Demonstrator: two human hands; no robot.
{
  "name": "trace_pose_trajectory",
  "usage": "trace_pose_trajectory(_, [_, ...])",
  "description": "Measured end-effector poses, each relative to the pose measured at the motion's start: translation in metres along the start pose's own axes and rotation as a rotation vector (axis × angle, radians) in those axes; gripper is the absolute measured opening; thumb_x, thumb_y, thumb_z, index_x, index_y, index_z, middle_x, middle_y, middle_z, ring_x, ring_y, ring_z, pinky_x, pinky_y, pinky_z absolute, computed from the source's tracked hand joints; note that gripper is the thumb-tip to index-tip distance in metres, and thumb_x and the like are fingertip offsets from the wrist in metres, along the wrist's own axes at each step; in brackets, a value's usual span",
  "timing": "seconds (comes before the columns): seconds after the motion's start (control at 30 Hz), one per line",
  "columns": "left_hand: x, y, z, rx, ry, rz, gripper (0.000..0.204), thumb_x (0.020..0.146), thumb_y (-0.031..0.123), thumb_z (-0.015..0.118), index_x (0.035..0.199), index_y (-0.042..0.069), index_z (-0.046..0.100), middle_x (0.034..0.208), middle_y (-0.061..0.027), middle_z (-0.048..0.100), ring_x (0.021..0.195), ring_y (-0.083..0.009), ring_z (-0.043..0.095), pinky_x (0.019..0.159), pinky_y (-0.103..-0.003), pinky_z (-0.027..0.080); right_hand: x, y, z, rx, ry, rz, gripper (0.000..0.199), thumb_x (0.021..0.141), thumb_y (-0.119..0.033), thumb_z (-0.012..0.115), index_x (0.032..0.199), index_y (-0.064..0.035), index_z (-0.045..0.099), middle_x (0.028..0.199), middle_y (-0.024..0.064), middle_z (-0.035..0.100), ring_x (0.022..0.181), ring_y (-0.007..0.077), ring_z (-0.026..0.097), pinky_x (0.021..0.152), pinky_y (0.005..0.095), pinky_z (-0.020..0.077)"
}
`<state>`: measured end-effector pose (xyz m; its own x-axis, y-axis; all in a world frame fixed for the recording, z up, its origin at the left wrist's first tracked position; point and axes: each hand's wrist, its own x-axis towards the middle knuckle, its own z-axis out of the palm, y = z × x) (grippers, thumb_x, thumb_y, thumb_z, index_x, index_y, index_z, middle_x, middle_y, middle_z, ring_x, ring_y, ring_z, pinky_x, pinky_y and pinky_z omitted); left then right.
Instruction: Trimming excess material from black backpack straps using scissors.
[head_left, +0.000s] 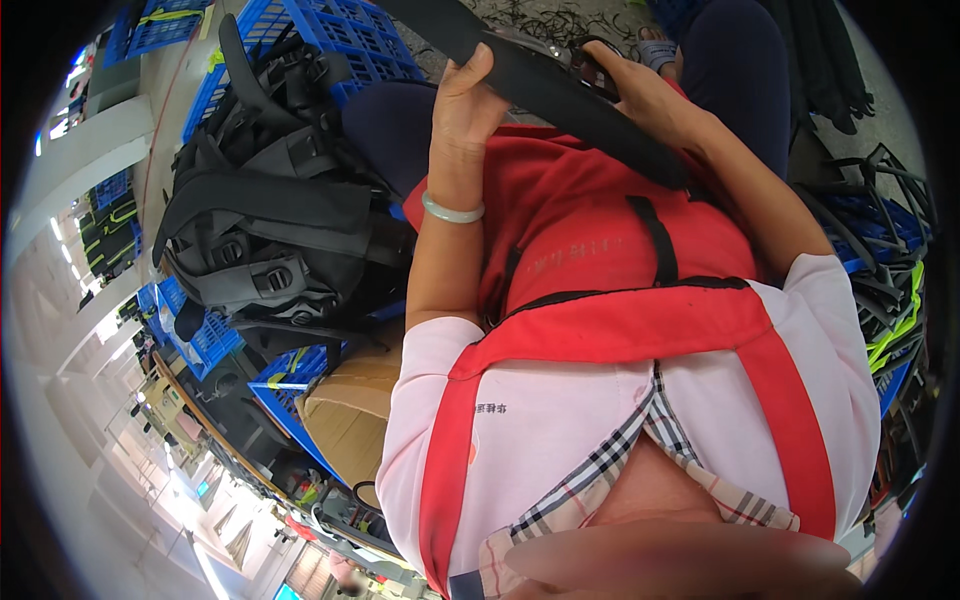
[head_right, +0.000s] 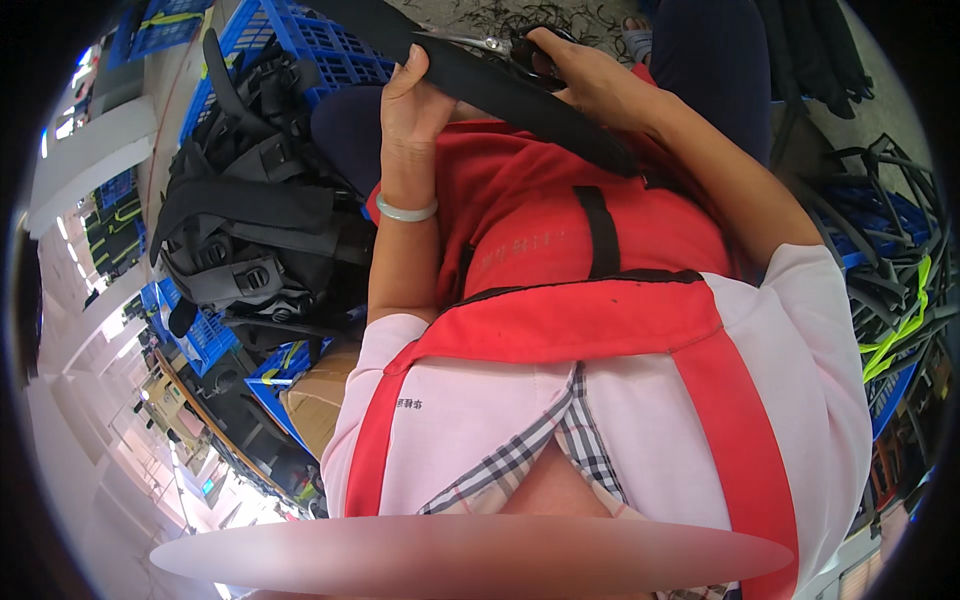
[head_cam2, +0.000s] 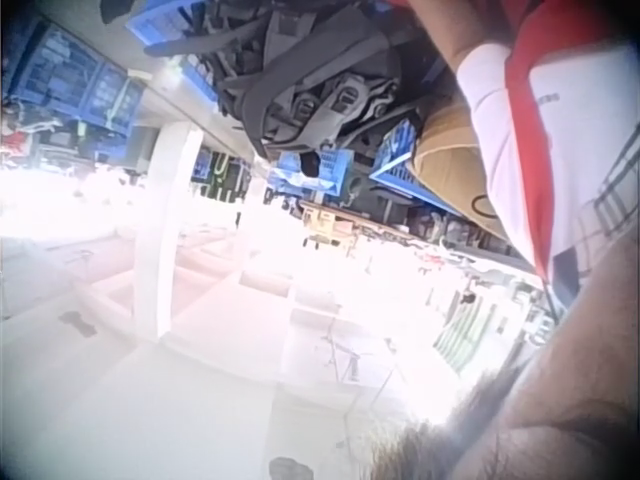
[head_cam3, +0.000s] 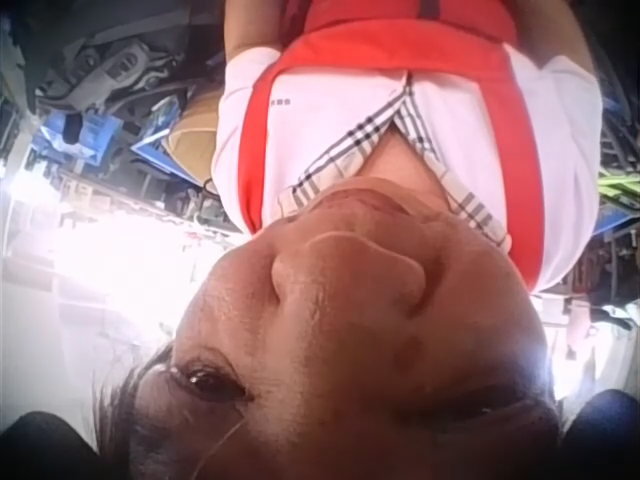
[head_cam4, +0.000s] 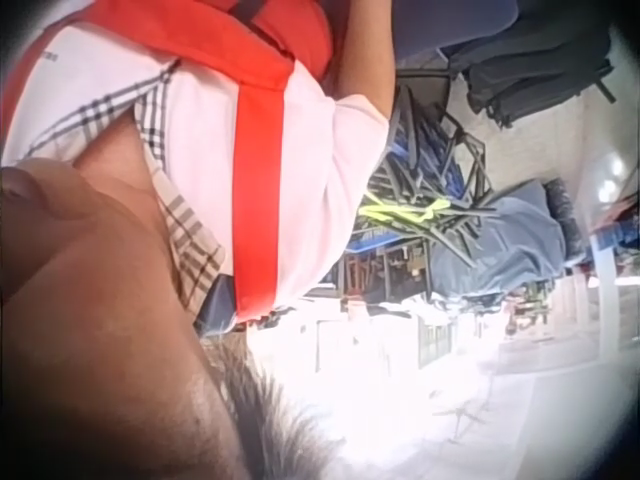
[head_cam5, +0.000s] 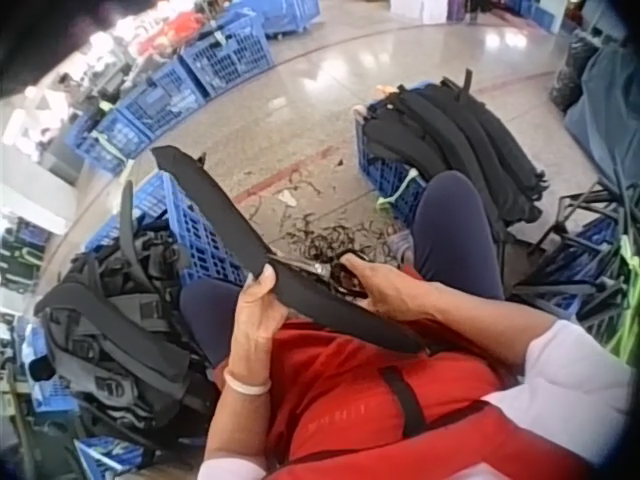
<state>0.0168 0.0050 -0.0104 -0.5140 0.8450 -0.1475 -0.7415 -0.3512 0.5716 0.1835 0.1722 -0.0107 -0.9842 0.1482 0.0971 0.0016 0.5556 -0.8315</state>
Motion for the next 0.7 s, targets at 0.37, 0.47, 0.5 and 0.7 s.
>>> trace_pose_trajectory(0.37, [0.002,0.013,-0.004,0.112,0.148,0.08,0.027,0.082,0.005,0.067,0.107,0.003,0.06,0.105,-0.0086,0.063,0.101,-0.0232,0.059,0.093,-0.04,0.046,0.007,0.011,0.009,0.014,-0.002,0.024,0.048,0.081,-0.012,0.062,0.123,-0.0066,0.039,0.088,0.0215,0.062,0.084,0.0402,0.061,0.068,0.0438,0.0468])
trace_pose_trajectory(0.47, [0.001,0.007,-0.006,0.051,0.148,0.088,0.029,0.081,0.003,0.067,0.109,0.004,0.06,0.102,-0.0088,0.064,0.1,-0.0233,0.059,0.093,-0.04,0.047,0.002,0.002,0.006,0.042,-0.078,0.186,0.039,0.084,-0.014,0.058,0.119,-0.0064,0.043,0.092,0.0213,0.06,0.084,0.0346,0.06,0.07,0.0362,0.0453])
trace_pose_trajectory(0.5, [0.0,0.006,-0.004,0.053,0.149,0.088,0.029,0.081,0.003,0.067,0.109,0.004,0.06,0.102,-0.0088,0.064,0.1,-0.0233,0.059,0.093,-0.04,0.047,0.0,-0.001,0.002,0.066,-0.111,0.201,0.041,0.084,-0.013,0.058,0.12,-0.0063,0.042,0.095,0.0204,0.059,0.085,0.0354,0.059,0.071,0.0362,0.045])
trace_pose_trajectory(0.7, [-0.002,0.007,0.001,0.083,0.086,0.023,0.03,0.079,0.001,0.068,0.108,0.007,0.061,0.106,-0.0082,0.063,0.1,-0.0237,0.06,0.092,-0.041,0.047,0.001,0.005,-0.003,0.008,-0.13,0.1,0.056,0.079,-0.006,0.06,0.128,-0.0035,0.033,0.105,0.023,0.058,0.091,0.0417,0.058,0.072,0.0456,0.0439])
